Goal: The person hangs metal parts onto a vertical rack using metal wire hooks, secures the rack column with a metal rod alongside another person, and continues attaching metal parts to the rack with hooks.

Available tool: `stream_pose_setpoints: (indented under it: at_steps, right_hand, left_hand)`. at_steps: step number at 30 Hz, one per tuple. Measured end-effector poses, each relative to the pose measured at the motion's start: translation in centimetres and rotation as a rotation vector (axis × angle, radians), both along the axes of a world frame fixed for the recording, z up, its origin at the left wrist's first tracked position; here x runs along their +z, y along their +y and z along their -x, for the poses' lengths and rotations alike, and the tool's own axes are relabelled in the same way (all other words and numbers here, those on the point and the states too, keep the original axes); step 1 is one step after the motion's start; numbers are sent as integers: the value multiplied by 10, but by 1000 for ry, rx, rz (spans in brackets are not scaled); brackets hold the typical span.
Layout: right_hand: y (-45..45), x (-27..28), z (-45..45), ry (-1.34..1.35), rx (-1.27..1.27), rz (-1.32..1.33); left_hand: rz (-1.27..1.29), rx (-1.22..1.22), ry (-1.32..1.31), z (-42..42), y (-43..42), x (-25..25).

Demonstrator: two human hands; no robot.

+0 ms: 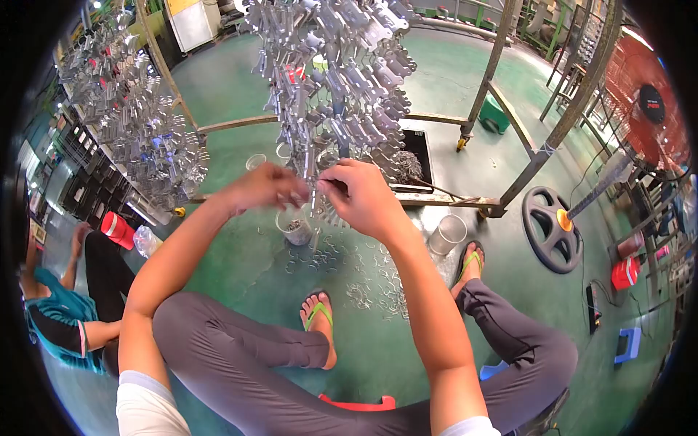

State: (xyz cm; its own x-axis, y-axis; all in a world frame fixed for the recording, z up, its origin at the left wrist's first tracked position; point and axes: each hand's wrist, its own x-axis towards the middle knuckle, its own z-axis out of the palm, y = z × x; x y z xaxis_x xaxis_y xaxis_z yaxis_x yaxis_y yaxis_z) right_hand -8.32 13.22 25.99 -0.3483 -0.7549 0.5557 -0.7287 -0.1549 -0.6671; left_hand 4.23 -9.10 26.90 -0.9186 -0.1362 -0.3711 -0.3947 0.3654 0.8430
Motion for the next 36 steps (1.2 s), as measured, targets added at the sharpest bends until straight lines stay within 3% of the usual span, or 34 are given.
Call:
stream_pose_setpoints:
  at_steps: [2,5,12,15,21,25,26,32,36]
  right_hand:
    - [0,-2,3,46,-7,-6]
    - [3,-3,4,66,-9,-12]
    - [15,15,8,55,-67,-18]
    - [14,46,4,13,-247,31]
    - [-4,65,4,-18,-118,140]
    - [-3,65,6,-41,-91,114]
    - [-3,65,6,-56,-82,110]
    - [0,65,2,-84,-77,101]
    - [-3,55,1,-132,-142,190]
  left_hand:
    - [-199,176,283,3,12,25]
    - [-260,150,479,3,29,37]
    - [-298,199,409,14,35,29]
    - [-279,219,400,15,37,31]
    - [-52,149,453,8,41,57]
    - [31,287,689,7,42,85]
    - [-50,297,768,10,44,84]
    - [-410,191,620,20,43,84]
    - [-614,242,625,27,47,76]
